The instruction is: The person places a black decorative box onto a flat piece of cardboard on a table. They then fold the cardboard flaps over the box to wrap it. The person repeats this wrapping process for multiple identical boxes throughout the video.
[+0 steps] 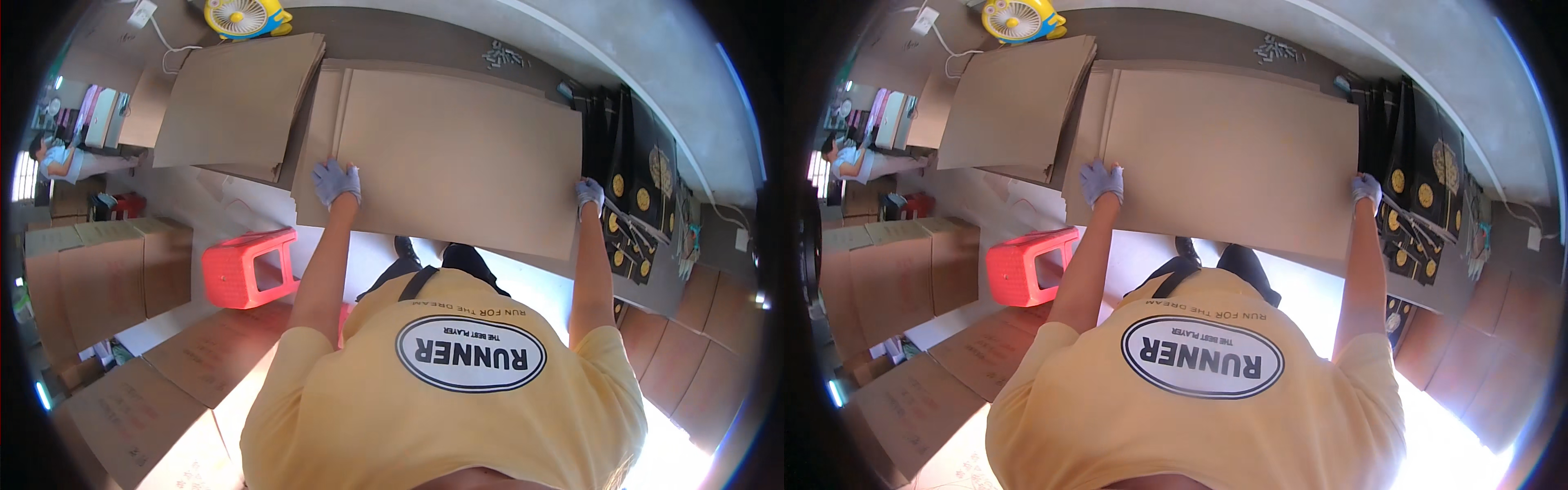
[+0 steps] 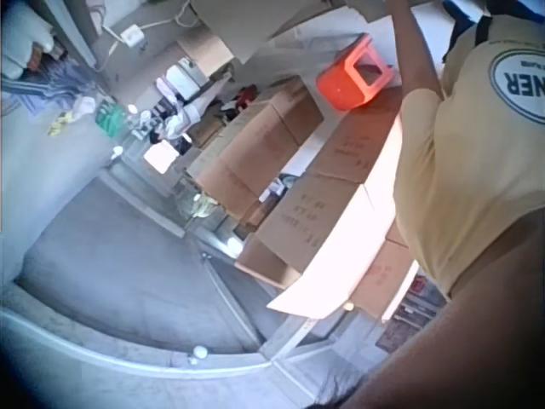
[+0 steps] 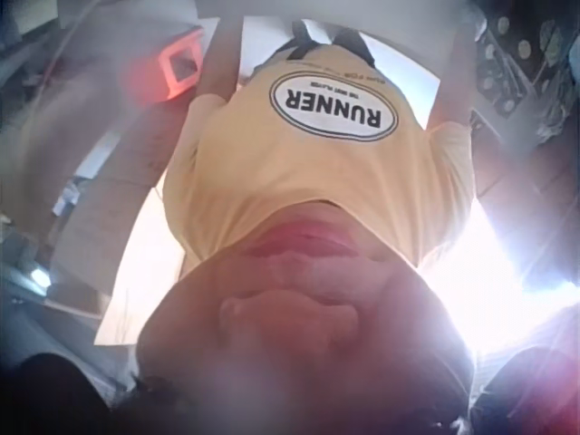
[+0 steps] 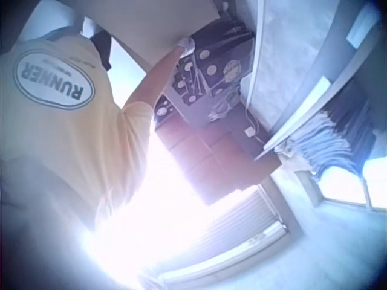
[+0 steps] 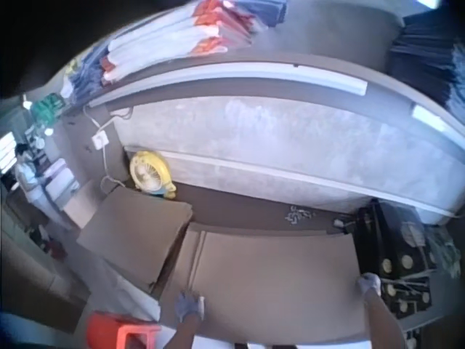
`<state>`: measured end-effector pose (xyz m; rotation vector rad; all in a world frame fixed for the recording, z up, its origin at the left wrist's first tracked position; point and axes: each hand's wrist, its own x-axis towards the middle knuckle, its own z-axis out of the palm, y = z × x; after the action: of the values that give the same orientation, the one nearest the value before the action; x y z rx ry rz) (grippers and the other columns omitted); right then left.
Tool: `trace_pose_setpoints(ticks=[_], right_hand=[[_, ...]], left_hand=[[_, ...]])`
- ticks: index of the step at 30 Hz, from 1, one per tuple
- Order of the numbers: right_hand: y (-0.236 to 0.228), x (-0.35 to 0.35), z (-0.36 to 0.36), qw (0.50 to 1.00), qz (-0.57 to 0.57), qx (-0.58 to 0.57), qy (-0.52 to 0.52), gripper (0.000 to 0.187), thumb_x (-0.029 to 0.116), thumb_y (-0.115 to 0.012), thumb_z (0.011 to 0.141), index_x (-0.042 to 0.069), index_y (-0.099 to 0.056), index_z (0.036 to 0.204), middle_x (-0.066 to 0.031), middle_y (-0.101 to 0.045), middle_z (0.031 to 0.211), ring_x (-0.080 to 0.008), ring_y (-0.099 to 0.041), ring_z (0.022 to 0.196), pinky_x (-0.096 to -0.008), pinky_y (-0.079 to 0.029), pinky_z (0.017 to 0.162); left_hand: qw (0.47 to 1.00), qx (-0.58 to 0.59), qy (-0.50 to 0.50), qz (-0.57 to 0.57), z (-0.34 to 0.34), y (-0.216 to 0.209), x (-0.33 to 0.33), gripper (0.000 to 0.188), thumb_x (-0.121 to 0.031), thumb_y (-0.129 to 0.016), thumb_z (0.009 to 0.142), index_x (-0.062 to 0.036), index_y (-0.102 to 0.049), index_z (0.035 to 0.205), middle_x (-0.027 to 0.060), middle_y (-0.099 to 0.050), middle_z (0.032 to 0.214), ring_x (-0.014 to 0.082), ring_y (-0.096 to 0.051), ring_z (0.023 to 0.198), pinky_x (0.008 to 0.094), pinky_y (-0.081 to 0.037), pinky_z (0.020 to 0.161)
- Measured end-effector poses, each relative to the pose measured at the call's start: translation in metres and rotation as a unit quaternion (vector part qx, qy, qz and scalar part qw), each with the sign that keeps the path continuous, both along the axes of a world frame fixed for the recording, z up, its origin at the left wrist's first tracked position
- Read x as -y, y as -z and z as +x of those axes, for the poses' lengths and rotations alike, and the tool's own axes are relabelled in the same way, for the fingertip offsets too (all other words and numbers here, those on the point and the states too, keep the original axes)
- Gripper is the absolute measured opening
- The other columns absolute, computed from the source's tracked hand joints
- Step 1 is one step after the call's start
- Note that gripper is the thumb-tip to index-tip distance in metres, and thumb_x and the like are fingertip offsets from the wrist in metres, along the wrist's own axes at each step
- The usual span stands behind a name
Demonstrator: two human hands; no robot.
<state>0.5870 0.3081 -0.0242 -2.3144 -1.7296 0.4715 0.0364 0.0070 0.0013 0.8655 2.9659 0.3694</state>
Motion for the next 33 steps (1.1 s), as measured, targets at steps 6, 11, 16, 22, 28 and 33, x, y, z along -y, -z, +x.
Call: trace_pose_setpoints(ticks=[6, 11, 16, 22, 28, 33], right_hand=[[-0.028, 0.026, -0.031, 1.000, 0.002, 0.021, 0.021, 0.033, 0.032, -0.056, 0.083, 0.016, -0.068, 0.110, -0.0153, -0.067, 0.110, -0.0337, -0.064, 0.103, -0.0405, -0.049, 0.086], [-0.069, 0.036, -0.036, 1.000, -0.001, 0.002, -0.009, 0.031, 0.037, -0.061, 0.084, 0.014, -0.070, 0.102, -0.0110, -0.071, 0.092, -0.0301, -0.067, 0.088, -0.0381, -0.050, 0.076], [-0.089, 0.025, -0.005, 0.942, -0.038, -0.306, -0.134, 0.023, 0.027, -0.065, 0.089, 0.007, -0.068, 0.100, -0.0055, -0.066, 0.080, -0.0148, -0.062, 0.080, -0.0283, -0.048, 0.073], [-0.103, 0.069, -0.144, 0.864, 0.112, -0.421, -0.251, 0.056, 0.033, -0.048, 0.096, 0.017, -0.034, 0.147, -0.0163, -0.034, 0.148, -0.0329, -0.034, 0.136, -0.0428, -0.027, 0.112], [-0.110, 0.114, -0.254, 0.961, 0.082, -0.022, -0.263, 0.052, 0.043, -0.043, 0.095, 0.040, -0.032, 0.146, -0.0131, -0.021, 0.156, -0.0364, -0.020, 0.144, -0.0621, -0.021, 0.110], [-0.113, 0.101, -0.253, 0.964, 0.015, 0.021, -0.264, 0.054, 0.049, -0.044, 0.093, 0.042, -0.033, 0.145, -0.0146, -0.018, 0.157, -0.0382, -0.016, 0.145, -0.0646, -0.020, 0.109]], left_hand=[[0.986, -0.104, 0.128, -0.010, -0.021, 0.001, 0.004, 0.043, -0.046, -0.064, 0.082, -0.0080, -0.063, 0.103, 0.0125, -0.057, 0.113, 0.0307, -0.054, 0.109, 0.0408, -0.049, 0.086], [0.994, 0.032, 0.087, -0.054, -0.031, 0.000, -0.019, 0.044, -0.048, -0.062, 0.084, -0.0085, -0.066, 0.102, 0.0141, -0.062, 0.099, 0.0304, -0.061, 0.096, 0.0417, -0.050, 0.082], [0.941, 0.257, 0.217, -0.046, -0.066, -0.070, -0.036, 0.041, -0.047, -0.061, 0.086, -0.0085, -0.069, 0.096, 0.0109, -0.066, 0.085, 0.0280, -0.065, 0.085, 0.0382, -0.049, 0.078], [0.847, 0.156, 0.349, 0.370, 0.020, -0.040, -0.091, 0.059, -0.042, -0.059, 0.088, -0.0122, -0.045, 0.137, 0.0216, -0.035, 0.145, 0.0385, -0.036, 0.130, 0.0488, -0.029, 0.106], [0.908, 0.013, 0.403, -0.113, 0.130, -0.029, -0.137, 0.065, -0.053, -0.044, 0.091, -0.0198, -0.035, 0.147, 0.0214, -0.024, 0.153, 0.0392, -0.023, 0.140, 0.0667, -0.020, 0.104], [0.946, -0.043, 0.319, -0.034, 0.127, -0.025, -0.149, 0.057, -0.051, -0.040, 0.094, -0.0223, -0.043, 0.143, 0.0203, -0.025, 0.154, 0.0438, -0.023, 0.139, 0.0637, -0.021, 0.105]])
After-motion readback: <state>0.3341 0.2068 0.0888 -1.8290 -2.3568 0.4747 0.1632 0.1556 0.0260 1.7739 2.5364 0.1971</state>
